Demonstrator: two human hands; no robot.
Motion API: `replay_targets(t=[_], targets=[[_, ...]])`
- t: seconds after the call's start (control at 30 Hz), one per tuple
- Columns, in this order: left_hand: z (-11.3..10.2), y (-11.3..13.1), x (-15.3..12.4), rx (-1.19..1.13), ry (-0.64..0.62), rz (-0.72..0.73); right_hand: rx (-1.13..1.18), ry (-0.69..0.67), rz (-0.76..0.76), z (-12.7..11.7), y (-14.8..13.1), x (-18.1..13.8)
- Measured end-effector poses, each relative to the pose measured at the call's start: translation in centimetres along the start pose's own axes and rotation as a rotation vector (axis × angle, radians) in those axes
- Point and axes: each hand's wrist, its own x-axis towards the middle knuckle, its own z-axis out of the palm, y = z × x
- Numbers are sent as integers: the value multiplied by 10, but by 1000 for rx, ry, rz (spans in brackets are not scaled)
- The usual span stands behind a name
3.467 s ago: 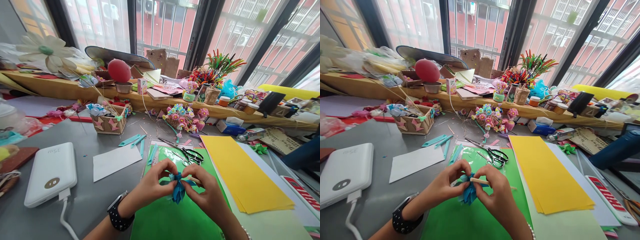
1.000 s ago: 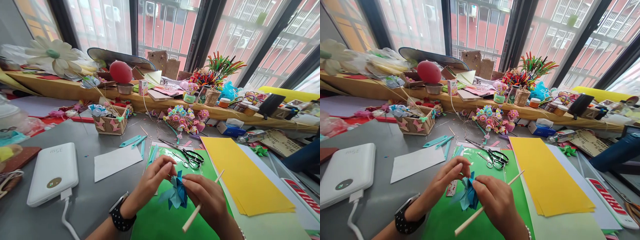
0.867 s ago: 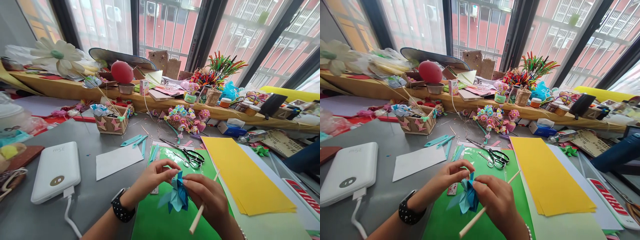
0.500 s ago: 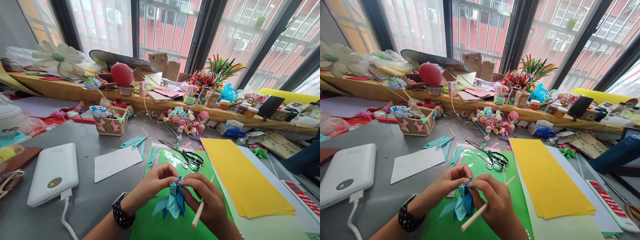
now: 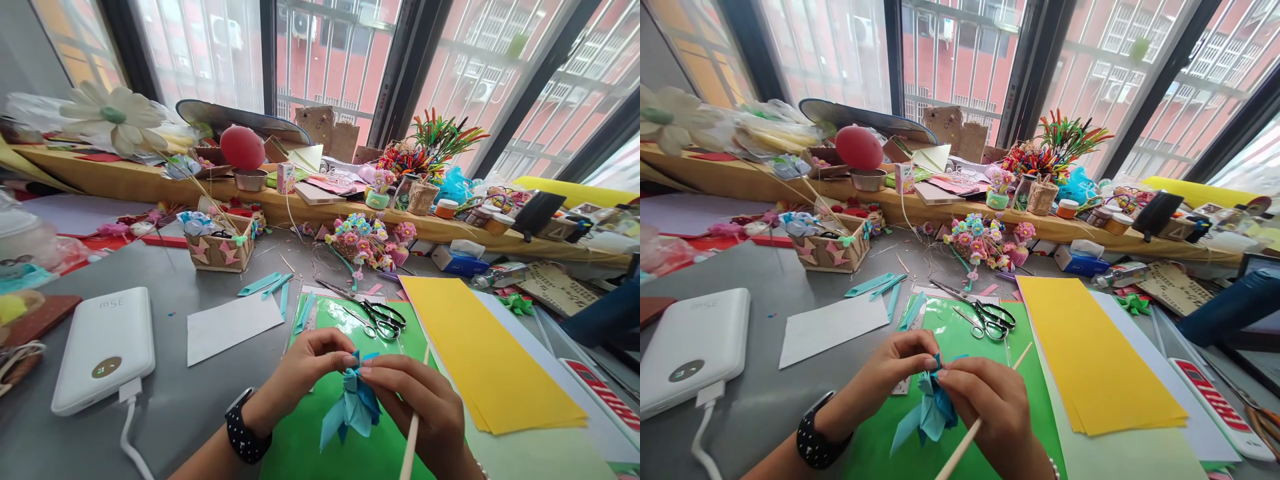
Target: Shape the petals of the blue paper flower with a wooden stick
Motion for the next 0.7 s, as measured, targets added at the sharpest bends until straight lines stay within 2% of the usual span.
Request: replay_targets(t=[0.3, 0.53, 0.7], targets=[[-2, -5, 1, -82, -4, -13, -8, 1, -20, -1, 2, -5], [-2, -3, 0, -72, 22, -1, -17, 17, -10, -3, 3, -2], [-2, -1, 0, -49, -6, 14, -5, 5, -8, -3, 3, -2]])
